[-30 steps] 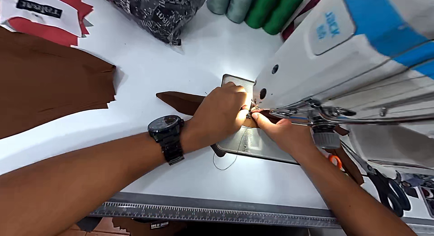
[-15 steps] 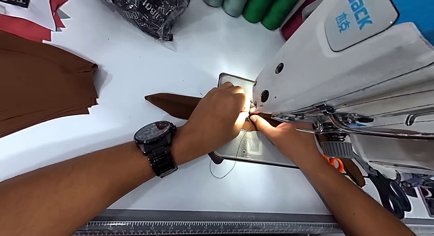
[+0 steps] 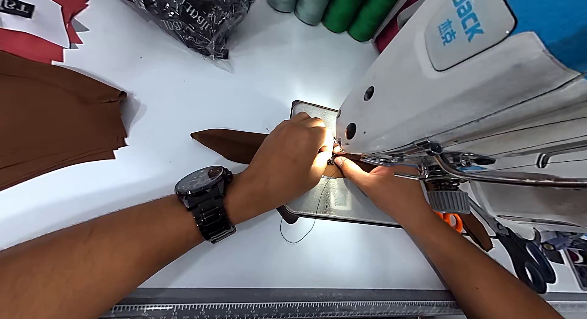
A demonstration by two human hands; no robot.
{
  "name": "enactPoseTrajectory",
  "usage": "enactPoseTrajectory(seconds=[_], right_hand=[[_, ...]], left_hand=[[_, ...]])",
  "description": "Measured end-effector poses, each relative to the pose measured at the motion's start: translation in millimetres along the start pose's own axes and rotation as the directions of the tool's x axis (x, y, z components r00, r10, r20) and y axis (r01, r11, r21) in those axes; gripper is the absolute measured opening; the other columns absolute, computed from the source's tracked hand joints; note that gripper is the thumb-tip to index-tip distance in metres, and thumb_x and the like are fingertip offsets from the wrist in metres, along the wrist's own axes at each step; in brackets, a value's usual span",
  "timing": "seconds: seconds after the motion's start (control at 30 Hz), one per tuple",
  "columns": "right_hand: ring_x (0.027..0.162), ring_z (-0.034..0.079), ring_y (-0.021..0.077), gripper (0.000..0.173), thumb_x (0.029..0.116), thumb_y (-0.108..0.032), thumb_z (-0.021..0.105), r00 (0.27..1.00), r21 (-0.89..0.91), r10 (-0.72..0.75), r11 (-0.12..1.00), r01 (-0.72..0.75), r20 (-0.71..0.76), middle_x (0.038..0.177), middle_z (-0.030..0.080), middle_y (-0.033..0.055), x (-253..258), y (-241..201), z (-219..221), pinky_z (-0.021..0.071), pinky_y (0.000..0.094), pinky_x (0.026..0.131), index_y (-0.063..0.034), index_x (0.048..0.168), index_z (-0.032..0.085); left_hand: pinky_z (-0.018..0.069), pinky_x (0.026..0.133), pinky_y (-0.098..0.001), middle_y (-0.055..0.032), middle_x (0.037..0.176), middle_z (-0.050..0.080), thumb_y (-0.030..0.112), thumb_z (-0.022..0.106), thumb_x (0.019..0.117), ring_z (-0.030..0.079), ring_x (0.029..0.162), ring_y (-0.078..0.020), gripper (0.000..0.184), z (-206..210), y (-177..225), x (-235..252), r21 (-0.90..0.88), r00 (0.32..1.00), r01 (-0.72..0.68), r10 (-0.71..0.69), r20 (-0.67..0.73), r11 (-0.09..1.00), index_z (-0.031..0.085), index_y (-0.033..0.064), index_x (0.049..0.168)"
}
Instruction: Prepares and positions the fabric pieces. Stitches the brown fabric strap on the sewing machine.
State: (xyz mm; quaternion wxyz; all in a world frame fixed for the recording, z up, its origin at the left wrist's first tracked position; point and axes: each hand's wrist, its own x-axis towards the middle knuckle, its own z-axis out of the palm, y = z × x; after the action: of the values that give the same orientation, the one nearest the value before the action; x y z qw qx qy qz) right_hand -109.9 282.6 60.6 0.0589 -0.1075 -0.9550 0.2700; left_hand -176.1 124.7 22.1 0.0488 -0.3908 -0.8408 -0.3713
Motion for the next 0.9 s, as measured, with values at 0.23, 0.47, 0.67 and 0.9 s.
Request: enactPoseTrajectory(seconds=[0.23, 0.47, 0.67, 0.9], right_hand=[[0.088, 0.064, 0.0031, 0.012, 0.0882, -0.004, 0.077, 1.0, 0.069, -0.018, 0.997, 0.017, 0.005, 0.092, 0.072, 0.0064, -1.8, -5.3, -1.0, 0.0485, 0.0181, 0.083, 0.0004, 0.098, 0.074], [0.085, 0.065, -0.0044, 0.012, 0.085, -0.002, 0.079, 0.996, 0.124, -0.084, 0.988, 0.087, -0.031, 0.088, 0.072, 0.002, -1.6, 1.9, 0.4, 0.049, 0.011, 0.08, -0.0024, 0.096, 0.074], [0.091, 0.069, 0.0134, 0.023, 0.0913, -0.031, 0.074, 0.948, -0.075, -0.311, 0.949, 0.306, -0.065, 0.093, 0.072, 0.0058, 10.3, 70.2, 6.4, 0.0565, 0.0371, 0.082, -0.0093, 0.099, 0.074], [0.109, 0.066, 0.0113, 0.019, 0.1, -0.025, 0.06, 0.48, 0.672, -0.749, 0.645, 0.364, 0.458, 0.112, 0.072, 0.0028, -56.0, 67.6, -69.4, 0.0565, 0.0298, 0.092, -0.0081, 0.096, 0.068]], left_hand=[[0.0477, 0.076, -0.0363, -0.0078, 0.085, 0.063, 0.011, 0.069, 0.0893, 0.061, 0.088, -0.0225, 0.014, 4.1, -1.5, -0.4, 0.044, 0.999, -0.035, 0.036, -0.021, 0.998, 0.063, 0.0047, 0.078], [0.0485, 0.077, -0.0333, -0.0068, 0.085, 0.064, 0.013, 0.071, 0.0908, 0.062, 0.088, -0.0213, 0.014, 1.7, -1.0, -0.6, 0.035, 0.999, -0.043, 0.044, -0.024, 0.998, 0.067, 0.0049, 0.08], [0.0502, 0.078, -0.0332, -0.0056, 0.09, 0.065, 0.022, 0.074, 0.0892, 0.062, 0.092, -0.0196, 0.015, -13.0, -0.1, -1.9, 0.013, 1.0, -0.019, 0.019, -0.008, 1.0, 0.069, 0.0076, 0.086], [0.0554, 0.075, -0.0328, 0.0029, 0.093, 0.07, 0.039, 0.057, 0.0981, 0.066, 0.087, -0.0126, 0.033, -33.9, 53.2, -63.9, 0.014, 0.957, -0.279, 0.277, 0.089, 0.96, 0.073, 0.016, 0.114]])
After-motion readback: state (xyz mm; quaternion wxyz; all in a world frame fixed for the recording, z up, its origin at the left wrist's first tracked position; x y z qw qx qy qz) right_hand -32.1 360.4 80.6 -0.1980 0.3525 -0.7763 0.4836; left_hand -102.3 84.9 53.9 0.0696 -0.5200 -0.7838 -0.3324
